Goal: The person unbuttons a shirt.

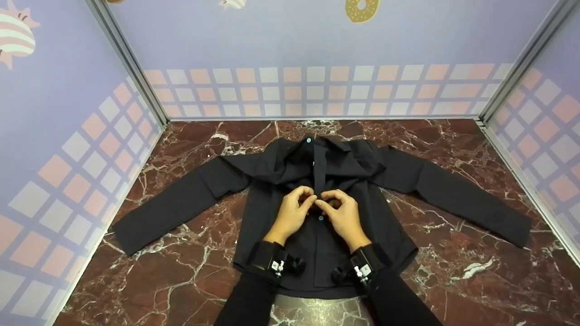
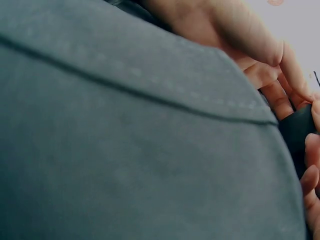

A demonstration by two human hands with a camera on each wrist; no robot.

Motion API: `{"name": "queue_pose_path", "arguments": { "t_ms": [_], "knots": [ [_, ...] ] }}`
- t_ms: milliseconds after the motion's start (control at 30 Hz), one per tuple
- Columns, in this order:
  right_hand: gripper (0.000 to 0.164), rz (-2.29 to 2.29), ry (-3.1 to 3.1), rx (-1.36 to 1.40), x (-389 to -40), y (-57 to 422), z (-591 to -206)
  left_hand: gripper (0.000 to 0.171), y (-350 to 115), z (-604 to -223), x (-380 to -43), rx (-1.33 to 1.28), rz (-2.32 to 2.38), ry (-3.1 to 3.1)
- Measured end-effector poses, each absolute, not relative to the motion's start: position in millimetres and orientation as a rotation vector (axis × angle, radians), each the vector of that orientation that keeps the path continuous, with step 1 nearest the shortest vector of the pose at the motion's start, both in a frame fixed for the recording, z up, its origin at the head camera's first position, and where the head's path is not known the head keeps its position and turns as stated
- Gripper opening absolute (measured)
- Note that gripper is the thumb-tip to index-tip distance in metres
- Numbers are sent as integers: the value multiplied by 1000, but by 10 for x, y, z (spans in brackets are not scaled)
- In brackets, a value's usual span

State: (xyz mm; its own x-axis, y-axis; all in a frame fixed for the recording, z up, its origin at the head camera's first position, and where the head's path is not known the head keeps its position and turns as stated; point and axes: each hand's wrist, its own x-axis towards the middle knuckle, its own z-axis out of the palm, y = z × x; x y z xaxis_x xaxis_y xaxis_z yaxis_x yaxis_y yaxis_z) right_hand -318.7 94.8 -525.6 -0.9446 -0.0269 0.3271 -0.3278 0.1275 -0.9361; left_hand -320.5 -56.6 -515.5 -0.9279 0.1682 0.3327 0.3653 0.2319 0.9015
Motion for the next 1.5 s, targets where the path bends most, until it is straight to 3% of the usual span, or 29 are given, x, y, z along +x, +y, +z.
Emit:
{"name": "queue_pose_path", "arguments": {
  "t_ms": [233, 533, 833, 1100, 1267, 1500],
  "knots": [
    [13, 1847, -2183, 333, -3175, 948, -5250, 14, -550, -5156, -3189, -480, -1733, -2335],
    [15, 1998, -2024, 112, -3205, 991, -5249, 12, -574, -5204, -3249, -334, -1905, -2134],
    [19, 2239, -1778, 131, -3415, 998, -5327, 12, -681, -5258, -3519, -185, -2016, -1977],
    [19, 1973, -2018, 290, -3765, 1080, -4627, 7, -687, -4849, -3988, -275, -1594, -2242],
    [22, 1849, -2124, 315, -4015, 1088, -4413, 29, -594, -4883, -4075, -357, -1442, -2247],
    [21, 1709, -2267, 439, -4100, 1058, -4270, 9, -494, -4992, -3946, -267, -1149, -2286]
  ]
}}
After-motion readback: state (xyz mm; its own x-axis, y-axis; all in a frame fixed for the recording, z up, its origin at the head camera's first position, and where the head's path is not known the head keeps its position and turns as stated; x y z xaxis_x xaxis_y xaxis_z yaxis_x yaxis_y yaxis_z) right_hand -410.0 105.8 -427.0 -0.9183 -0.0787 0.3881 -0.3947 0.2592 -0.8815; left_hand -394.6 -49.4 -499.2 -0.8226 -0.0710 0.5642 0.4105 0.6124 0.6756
